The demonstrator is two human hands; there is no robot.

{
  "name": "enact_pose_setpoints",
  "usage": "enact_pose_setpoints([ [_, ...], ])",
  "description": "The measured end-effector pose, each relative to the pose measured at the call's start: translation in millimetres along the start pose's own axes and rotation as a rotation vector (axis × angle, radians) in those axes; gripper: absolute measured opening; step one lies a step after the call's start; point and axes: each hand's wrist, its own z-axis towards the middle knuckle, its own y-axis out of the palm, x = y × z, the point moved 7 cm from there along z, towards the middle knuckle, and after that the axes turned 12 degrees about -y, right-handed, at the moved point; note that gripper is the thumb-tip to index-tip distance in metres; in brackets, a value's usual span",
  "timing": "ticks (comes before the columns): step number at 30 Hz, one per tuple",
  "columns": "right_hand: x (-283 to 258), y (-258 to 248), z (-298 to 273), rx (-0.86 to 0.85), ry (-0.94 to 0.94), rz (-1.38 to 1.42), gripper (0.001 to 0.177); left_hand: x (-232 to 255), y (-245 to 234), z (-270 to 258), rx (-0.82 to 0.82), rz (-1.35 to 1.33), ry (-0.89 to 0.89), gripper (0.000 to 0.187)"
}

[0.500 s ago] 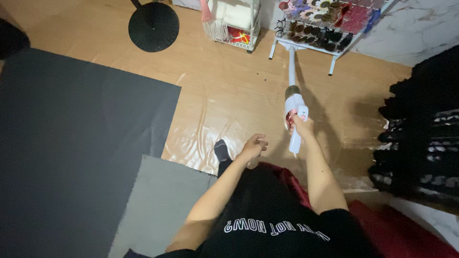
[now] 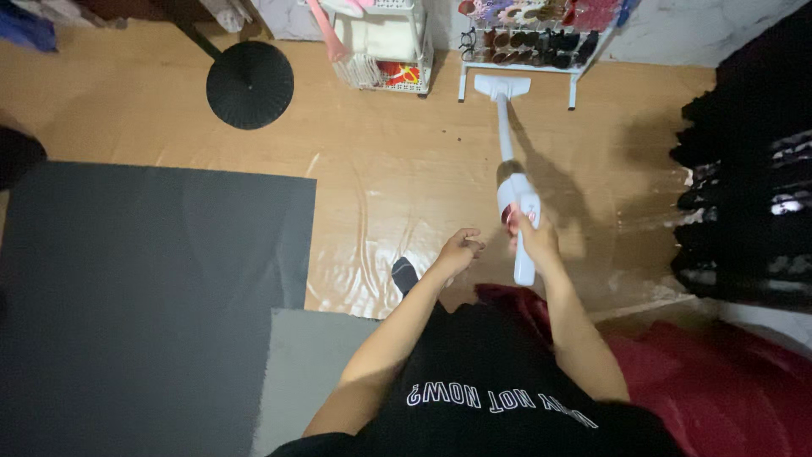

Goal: The person vacuums the floor using a handheld vacuum cleaner, moving the cleaner back and forth across a plastic floor covering.

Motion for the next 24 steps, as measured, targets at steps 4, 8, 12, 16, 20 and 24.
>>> enact_pose_setpoints([
  [4,21,4,52,0.058,0.015,0.009,0.027,0,-17,-1,-0.006,-0.011,-0.005,0.045],
  [8,40,-5,59,0.123,-0.028,-0.038,0.025,4,-24,-12,-0.021,0.004,-0.096,0.044],
  [12,58,-24,16,0.176,0.082,-0.246,0.030,12,-13,-14,-0.046,0.036,-0.117,0.042],
  [16,54,-38,-43,0.236,0.007,-0.001,0.020,24,3,-14,-0.076,0.076,-0.146,0.044],
  [20,54,-59,-37,0.232,0.038,-0.125,0.026,27,25,-8,-0.094,0.081,-0.139,0.041],
  [24,39,-66,23,0.288,-0.123,-0.248,0.034,20,44,-7,-0.103,0.075,-0.124,0.037],
])
